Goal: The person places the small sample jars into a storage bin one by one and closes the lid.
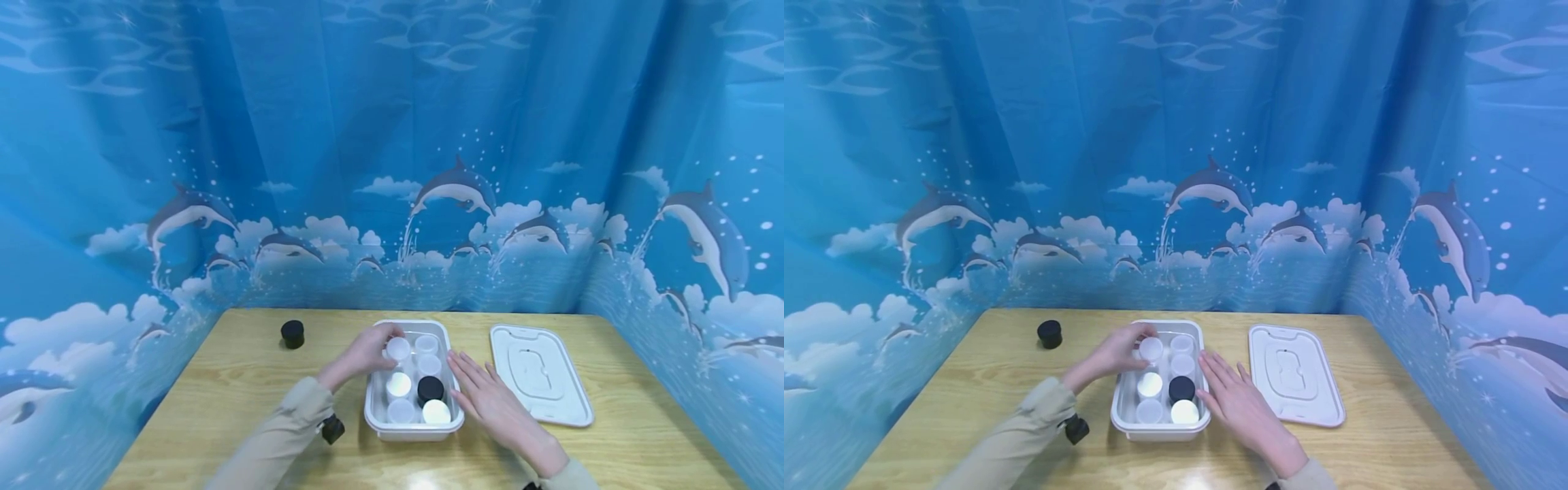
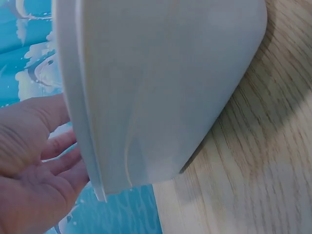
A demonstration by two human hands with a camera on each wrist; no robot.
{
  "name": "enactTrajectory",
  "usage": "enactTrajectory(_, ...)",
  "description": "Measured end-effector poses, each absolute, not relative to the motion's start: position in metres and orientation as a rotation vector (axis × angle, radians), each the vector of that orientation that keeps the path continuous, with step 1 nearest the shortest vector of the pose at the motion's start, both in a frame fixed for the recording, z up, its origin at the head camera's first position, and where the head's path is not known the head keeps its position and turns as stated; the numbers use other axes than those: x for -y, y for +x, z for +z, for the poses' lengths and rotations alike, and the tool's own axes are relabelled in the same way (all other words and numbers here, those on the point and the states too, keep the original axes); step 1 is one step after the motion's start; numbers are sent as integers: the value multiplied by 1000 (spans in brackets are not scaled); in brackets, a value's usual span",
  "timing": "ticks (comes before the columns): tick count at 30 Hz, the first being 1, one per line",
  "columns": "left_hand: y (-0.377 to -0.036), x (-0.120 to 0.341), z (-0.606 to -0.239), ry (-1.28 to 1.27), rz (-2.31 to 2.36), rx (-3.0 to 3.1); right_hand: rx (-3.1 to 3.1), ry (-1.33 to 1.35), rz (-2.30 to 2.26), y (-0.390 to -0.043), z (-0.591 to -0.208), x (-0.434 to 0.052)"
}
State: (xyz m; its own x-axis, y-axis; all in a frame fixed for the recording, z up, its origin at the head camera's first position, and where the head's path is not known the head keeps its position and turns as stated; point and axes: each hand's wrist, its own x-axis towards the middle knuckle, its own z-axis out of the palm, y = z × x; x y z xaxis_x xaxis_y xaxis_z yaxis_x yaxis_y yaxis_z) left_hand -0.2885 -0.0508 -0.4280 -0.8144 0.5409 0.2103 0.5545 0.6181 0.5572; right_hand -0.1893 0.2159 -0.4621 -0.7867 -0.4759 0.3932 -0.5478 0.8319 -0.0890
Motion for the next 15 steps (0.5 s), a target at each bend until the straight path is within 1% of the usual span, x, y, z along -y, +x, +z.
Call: enactTrajectory(15, -290, 41, -428, -987, -599, 2979, 2651, 775, 284, -189, -461, -215)
